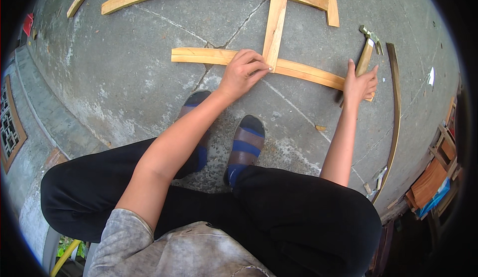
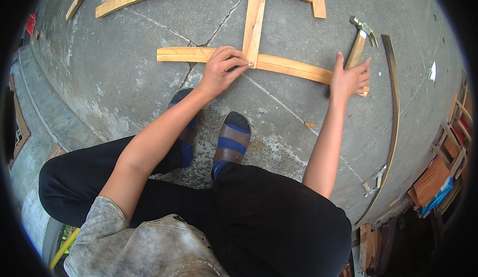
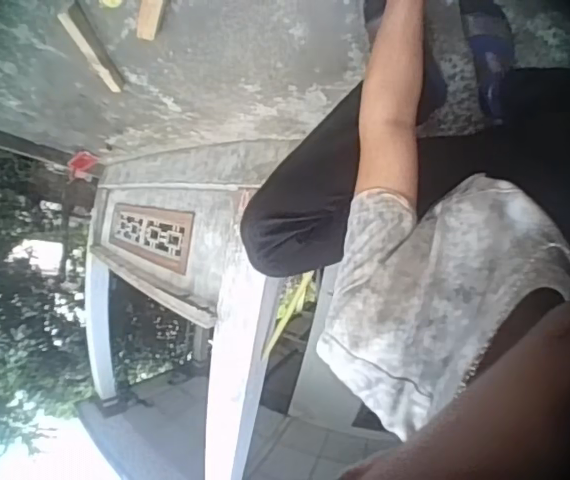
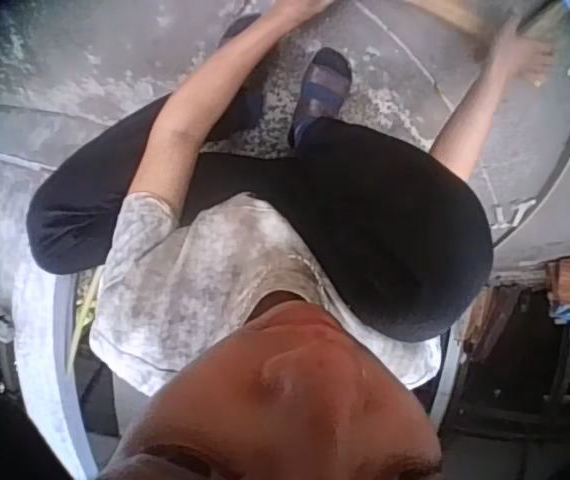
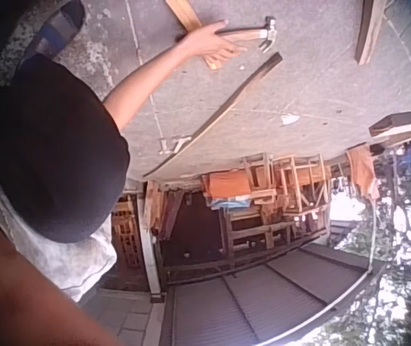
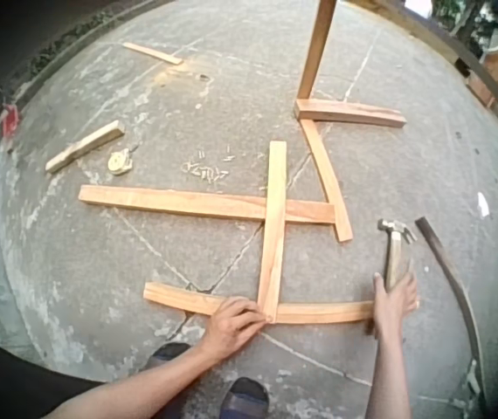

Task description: Assembling a wooden furniture frame by joining curved and straight pieces using a hammer and nails.

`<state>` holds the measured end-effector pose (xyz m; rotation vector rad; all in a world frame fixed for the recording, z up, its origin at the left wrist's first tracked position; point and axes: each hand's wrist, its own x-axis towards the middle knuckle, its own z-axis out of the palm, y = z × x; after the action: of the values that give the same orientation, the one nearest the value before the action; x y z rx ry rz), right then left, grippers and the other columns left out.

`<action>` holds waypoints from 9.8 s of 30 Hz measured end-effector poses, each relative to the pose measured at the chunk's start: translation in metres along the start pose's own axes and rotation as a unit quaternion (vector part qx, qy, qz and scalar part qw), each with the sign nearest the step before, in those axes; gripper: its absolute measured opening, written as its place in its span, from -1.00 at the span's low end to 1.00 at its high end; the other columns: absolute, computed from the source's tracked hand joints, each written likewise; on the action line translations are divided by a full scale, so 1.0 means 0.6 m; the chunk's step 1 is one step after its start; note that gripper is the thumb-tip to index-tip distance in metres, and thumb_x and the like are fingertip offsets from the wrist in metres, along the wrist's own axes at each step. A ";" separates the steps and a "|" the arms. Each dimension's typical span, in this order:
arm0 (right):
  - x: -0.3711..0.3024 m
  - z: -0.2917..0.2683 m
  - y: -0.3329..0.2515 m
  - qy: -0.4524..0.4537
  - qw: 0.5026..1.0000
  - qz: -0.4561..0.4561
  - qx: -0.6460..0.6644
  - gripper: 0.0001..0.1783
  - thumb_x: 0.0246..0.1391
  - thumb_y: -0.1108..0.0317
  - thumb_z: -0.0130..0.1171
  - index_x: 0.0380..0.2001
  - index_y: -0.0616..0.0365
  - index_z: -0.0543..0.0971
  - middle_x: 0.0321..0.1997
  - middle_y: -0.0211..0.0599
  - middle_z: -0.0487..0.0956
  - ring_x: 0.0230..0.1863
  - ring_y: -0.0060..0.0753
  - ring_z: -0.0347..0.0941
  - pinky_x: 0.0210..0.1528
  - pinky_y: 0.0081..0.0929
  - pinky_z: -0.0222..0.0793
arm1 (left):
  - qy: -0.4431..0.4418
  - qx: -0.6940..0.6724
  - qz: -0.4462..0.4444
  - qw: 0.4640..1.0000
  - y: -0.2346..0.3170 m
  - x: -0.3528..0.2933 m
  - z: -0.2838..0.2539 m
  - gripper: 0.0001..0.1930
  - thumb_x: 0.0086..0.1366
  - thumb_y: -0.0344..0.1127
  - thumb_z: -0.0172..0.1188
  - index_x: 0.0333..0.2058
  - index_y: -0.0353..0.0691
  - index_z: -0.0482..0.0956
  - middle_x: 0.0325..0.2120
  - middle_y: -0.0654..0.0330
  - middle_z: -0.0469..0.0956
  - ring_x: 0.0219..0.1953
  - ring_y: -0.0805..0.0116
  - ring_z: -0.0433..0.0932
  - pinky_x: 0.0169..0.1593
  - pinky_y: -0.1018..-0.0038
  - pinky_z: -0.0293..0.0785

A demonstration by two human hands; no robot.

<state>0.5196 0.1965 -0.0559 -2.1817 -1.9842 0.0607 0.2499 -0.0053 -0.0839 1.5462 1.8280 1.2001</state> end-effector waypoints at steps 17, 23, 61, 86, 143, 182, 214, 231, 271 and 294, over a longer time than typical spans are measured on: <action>-0.167 -0.176 -0.035 -0.412 0.765 0.087 0.488 -0.54 0.46 -0.09 0.05 0.06 0.09 0.45 -0.59 -0.65 0.29 -0.63 -0.74 0.22 -0.64 -0.66 0.10 | 0.011 -0.006 -0.009 1.000 0.007 -0.001 0.008 -0.86 0.11 -0.41 0.50 -0.34 -0.18 0.75 -0.27 0.27 0.66 -0.10 0.22 0.59 -0.02 0.31 0.52; -0.295 -0.167 -0.059 -0.413 0.715 0.115 0.552 -0.64 0.47 0.06 0.07 0.04 0.13 0.43 -0.43 -0.45 0.43 -0.50 -0.68 0.35 -0.47 -0.65 0.30 | 0.020 -0.009 -0.013 1.000 0.004 -0.004 0.002 -0.86 0.10 -0.42 0.50 -0.35 -0.18 0.74 -0.27 0.27 0.66 -0.08 0.20 0.59 0.00 0.30 0.53; -0.361 -0.111 -0.085 -0.326 0.903 -0.126 0.249 -0.44 0.22 0.39 0.23 0.29 0.13 0.41 -0.05 0.15 0.66 -0.11 0.27 0.66 -0.12 -0.02 0.55 | 0.010 -0.028 -0.013 0.999 0.000 -0.004 0.001 -0.82 0.03 -0.49 0.47 -0.33 -0.18 0.74 -0.24 0.26 0.64 -0.07 0.19 0.57 0.02 0.31 0.52; -0.325 -0.114 -0.099 -0.327 0.906 -0.071 0.257 -0.52 0.42 0.14 0.13 0.23 0.22 0.43 -0.20 0.29 0.64 -0.17 0.37 0.62 -0.16 0.05 0.48 | 0.014 -0.027 -0.014 0.999 -0.002 -0.002 0.003 -0.85 0.08 -0.40 0.52 -0.37 -0.18 0.72 -0.27 0.27 0.64 -0.10 0.20 0.57 0.00 0.31 0.49; -0.348 -0.093 -0.049 -0.302 0.878 -0.210 0.306 -0.47 0.19 0.45 0.25 0.24 0.10 0.47 -0.03 0.03 0.69 -0.11 0.14 0.70 -0.15 -0.16 0.60 | -0.237 0.147 -0.162 0.947 -0.007 0.110 -0.057 -0.47 0.15 0.20 0.46 -0.39 -0.17 0.49 -0.33 0.13 0.58 -0.16 0.05 0.54 -0.07 0.14 0.42; -0.349 -0.069 -0.047 -0.284 0.890 -0.214 0.287 -0.50 0.16 0.42 0.26 0.19 0.10 0.47 -0.18 0.09 0.68 -0.27 0.23 0.67 -0.28 -0.08 0.56 | -0.250 0.154 -0.154 0.943 -0.009 0.110 -0.061 -0.44 0.17 0.24 0.43 -0.45 -0.17 0.47 -0.35 0.14 0.54 -0.18 0.06 0.48 -0.08 0.14 0.41; -0.365 -0.153 0.032 -0.307 0.902 -0.135 0.271 -0.57 0.22 0.29 0.34 0.08 0.27 0.57 -0.22 -0.01 0.68 -0.29 0.16 0.67 -0.22 -0.22 0.56 | -0.421 0.245 0.407 0.773 -0.075 0.281 0.044 -0.20 0.61 0.11 -0.21 -0.82 -0.20 0.42 -0.78 0.15 0.50 -0.61 0.05 0.52 -0.06 0.19 0.54; -0.307 -0.290 0.048 -0.405 0.866 0.101 0.275 -0.72 0.35 0.21 0.16 -0.01 0.09 0.44 -0.52 0.00 0.56 -0.49 0.11 0.58 -0.40 -0.09 0.41 | -0.574 0.313 0.468 0.595 0.046 0.255 -0.019 0.21 0.10 0.60 0.22 0.34 -0.43 0.22 0.04 0.00 0.44 0.16 0.07 0.40 0.37 0.13 0.23; -0.311 -0.072 -0.238 -0.019 0.647 0.485 0.588 -0.81 0.36 0.34 0.18 -0.09 0.14 0.43 -0.48 -0.45 0.43 -0.67 -0.67 0.30 -0.65 -0.58 0.20 | -0.432 0.237 0.413 0.766 -0.008 0.360 0.124 -0.53 0.58 -0.07 -0.06 -0.44 -0.21 0.62 -0.50 0.08 0.65 -0.38 0.01 0.66 -0.21 0.15 0.59; -0.264 -0.056 -0.272 -0.094 0.782 0.313 0.530 -0.78 0.37 0.35 0.14 0.01 0.13 0.45 -0.47 -0.46 0.41 -0.66 -0.72 0.28 -0.66 -0.64 0.17 | -0.096 0.377 0.253 0.886 -0.086 0.460 0.047 -0.51 0.60 -0.02 -0.15 -0.01 -0.23 0.70 -0.17 0.08 0.57 -0.09 0.13 0.56 0.05 0.18 0.40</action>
<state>0.3484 0.0501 -0.0111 -1.8574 -0.7381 1.1915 0.1715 0.2655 -0.0905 2.5867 1.9175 0.4551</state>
